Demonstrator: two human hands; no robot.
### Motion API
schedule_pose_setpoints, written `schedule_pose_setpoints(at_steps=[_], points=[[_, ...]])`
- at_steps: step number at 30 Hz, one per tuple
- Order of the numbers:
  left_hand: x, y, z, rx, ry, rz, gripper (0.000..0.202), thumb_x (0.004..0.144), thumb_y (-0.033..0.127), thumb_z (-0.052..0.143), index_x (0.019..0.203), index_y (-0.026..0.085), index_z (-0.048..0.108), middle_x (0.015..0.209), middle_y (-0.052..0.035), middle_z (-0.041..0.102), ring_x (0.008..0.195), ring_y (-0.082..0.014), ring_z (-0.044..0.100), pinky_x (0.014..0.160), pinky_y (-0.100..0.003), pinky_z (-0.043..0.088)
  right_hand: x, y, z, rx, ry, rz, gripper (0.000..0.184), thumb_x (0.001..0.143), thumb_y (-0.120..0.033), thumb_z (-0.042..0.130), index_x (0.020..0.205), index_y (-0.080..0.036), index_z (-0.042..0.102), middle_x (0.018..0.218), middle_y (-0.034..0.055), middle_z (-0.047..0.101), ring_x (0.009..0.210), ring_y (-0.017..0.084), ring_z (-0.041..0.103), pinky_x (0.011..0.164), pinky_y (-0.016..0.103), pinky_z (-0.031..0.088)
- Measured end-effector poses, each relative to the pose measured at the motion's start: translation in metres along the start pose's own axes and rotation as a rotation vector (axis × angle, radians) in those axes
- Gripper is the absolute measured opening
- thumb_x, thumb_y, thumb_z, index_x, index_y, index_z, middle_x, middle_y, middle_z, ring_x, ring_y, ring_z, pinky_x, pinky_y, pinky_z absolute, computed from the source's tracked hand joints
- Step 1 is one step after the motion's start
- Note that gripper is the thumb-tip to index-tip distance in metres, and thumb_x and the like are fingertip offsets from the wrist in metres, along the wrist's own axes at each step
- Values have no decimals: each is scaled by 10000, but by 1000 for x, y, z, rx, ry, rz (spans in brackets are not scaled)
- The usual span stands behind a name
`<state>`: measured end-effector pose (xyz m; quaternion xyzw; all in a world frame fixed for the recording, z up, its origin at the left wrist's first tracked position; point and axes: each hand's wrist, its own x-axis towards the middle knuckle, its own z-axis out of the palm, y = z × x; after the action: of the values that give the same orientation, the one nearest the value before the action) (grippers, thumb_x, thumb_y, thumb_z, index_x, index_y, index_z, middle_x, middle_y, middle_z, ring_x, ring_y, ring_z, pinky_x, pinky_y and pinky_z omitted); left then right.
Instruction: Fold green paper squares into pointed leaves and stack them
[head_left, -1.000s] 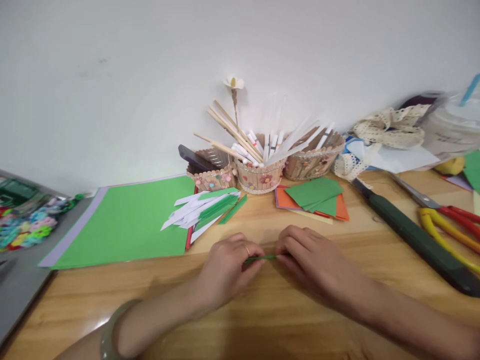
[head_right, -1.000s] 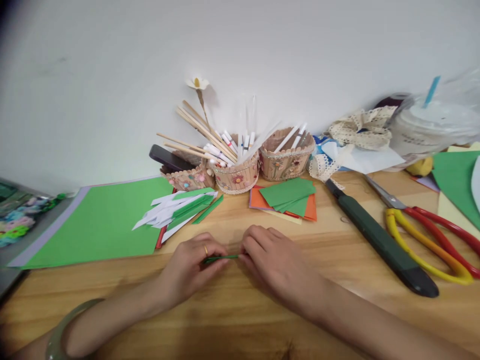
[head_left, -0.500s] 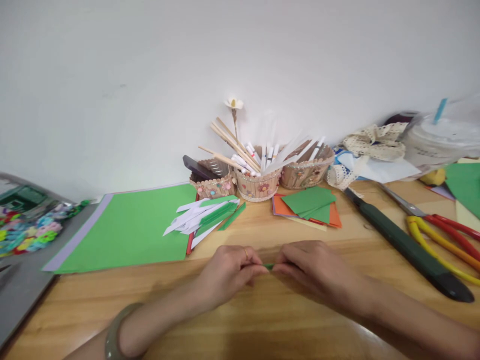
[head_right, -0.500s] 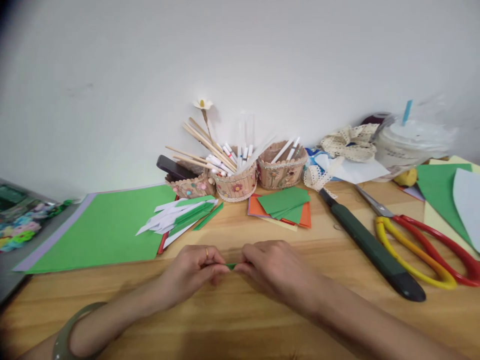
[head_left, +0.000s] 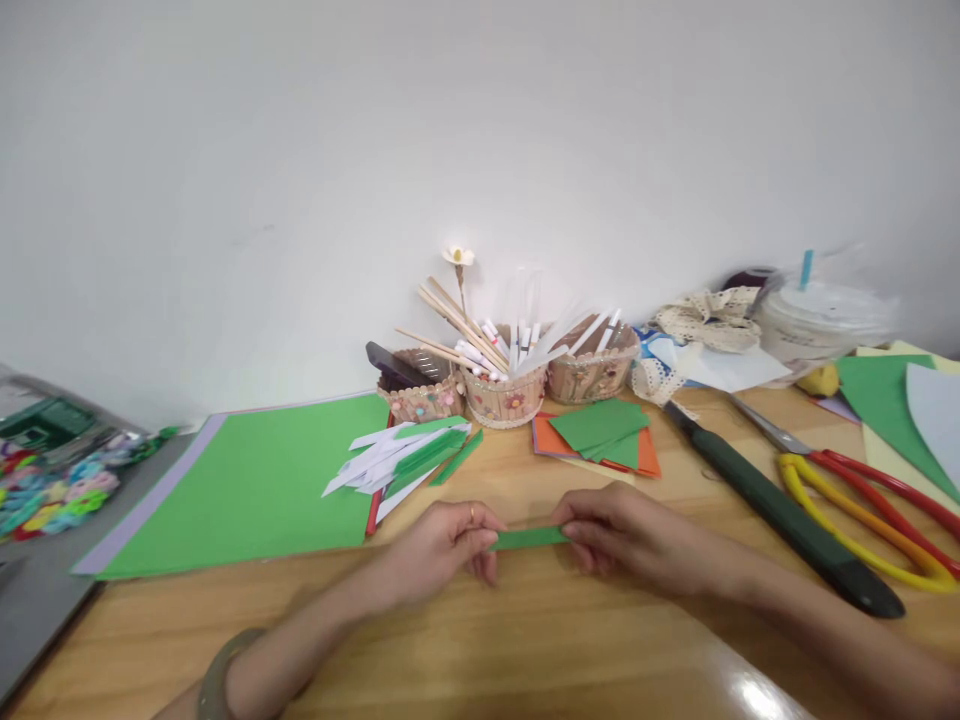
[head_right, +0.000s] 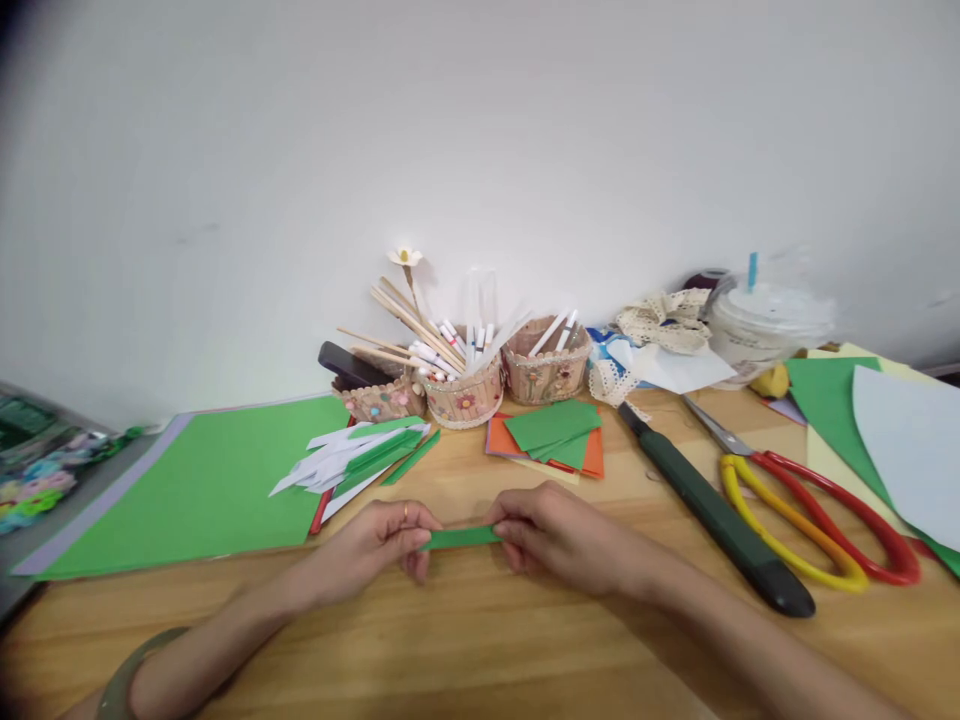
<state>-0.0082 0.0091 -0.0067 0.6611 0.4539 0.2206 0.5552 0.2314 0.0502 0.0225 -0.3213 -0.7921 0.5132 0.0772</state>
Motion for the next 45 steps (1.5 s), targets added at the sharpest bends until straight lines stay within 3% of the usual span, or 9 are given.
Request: schedule_pose_setpoints(at_steps=[5, 9, 17, 27, 30, 34, 38, 42, 45], points=[[-2, 3, 5, 156, 128, 80, 247, 903, 377, 394, 763, 183, 459, 596, 3, 575, 568, -127, 534, 582, -225, 411, 1, 1, 0, -5, 122, 108, 272, 860, -373, 427, 740, -163, 551, 587, -2, 517, 505, 107, 425, 467, 219, 315], [-8, 7, 6, 336, 191, 207, 235, 913, 259, 348, 741, 179, 488, 677, -20, 581, 630, -132, 537, 633, -232, 403, 0, 1, -2, -3, 122, 48, 272, 852, -370, 436, 735, -165, 571, 658, 23, 570, 584, 125, 482, 537, 234, 359], [-18, 15, -6, 758, 342, 475, 202, 942, 192, 340, 937, 166, 540, 784, -36, 643, 717, -148, 606, 642, -228, 456, 1, 0, 1, 202, 170, 72, 270, 834, -409, 488, 746, -171, 580, 628, -7, 556, 528, 95, 426, 470, 222, 296], [-18, 13, -13, 851, 475, 589, 231, 915, 124, 345, 933, 172, 570, 744, -31, 643, 654, -138, 583, 591, -225, 455, -2, 2, -5, 189, 270, 109, 287, 759, -473, 551, 742, -192, 608, 638, -3, 613, 579, 123, 533, 537, 249, 385], [-19, 16, -16, 701, 562, 531, 184, 916, 171, 402, 989, 175, 571, 800, -36, 634, 729, -141, 582, 652, -238, 465, -2, 0, -6, 198, 298, 113, 289, 741, -469, 563, 733, -183, 606, 637, -1, 619, 576, 120, 530, 539, 248, 387], [-18, 20, -16, 548, 519, 440, 250, 867, 268, 549, 1102, 183, 571, 879, -37, 657, 759, -147, 579, 698, -255, 466, 1, 0, 0, 221, 315, 100, 239, 760, -414, 553, 747, -185, 620, 647, -5, 610, 587, 117, 515, 543, 243, 381], [-16, 20, -14, 424, 476, 346, 124, 831, 255, 576, 827, 182, 676, 705, -20, 650, 697, -145, 574, 635, -228, 437, 4, 4, 6, 249, 288, 96, 252, 771, -423, 547, 808, -190, 633, 674, 1, 622, 613, 130, 536, 548, 247, 389], [-14, 19, -12, 186, 389, 138, 213, 809, 308, 562, 661, 165, 615, 592, -11, 631, 572, -127, 548, 554, -217, 402, 5, 5, 10, 191, 306, 41, 250, 795, -406, 521, 806, -183, 634, 696, 13, 637, 635, 136, 558, 567, 250, 408], [-12, 18, -13, 44, 291, 84, 300, 785, 420, 553, 626, 166, 546, 480, 8, 591, 434, -106, 478, 466, -205, 360, 4, 3, 11, 81, 346, -18, 248, 812, -393, 506, 772, -186, 635, 700, 19, 640, 657, 145, 571, 603, 261, 428]])
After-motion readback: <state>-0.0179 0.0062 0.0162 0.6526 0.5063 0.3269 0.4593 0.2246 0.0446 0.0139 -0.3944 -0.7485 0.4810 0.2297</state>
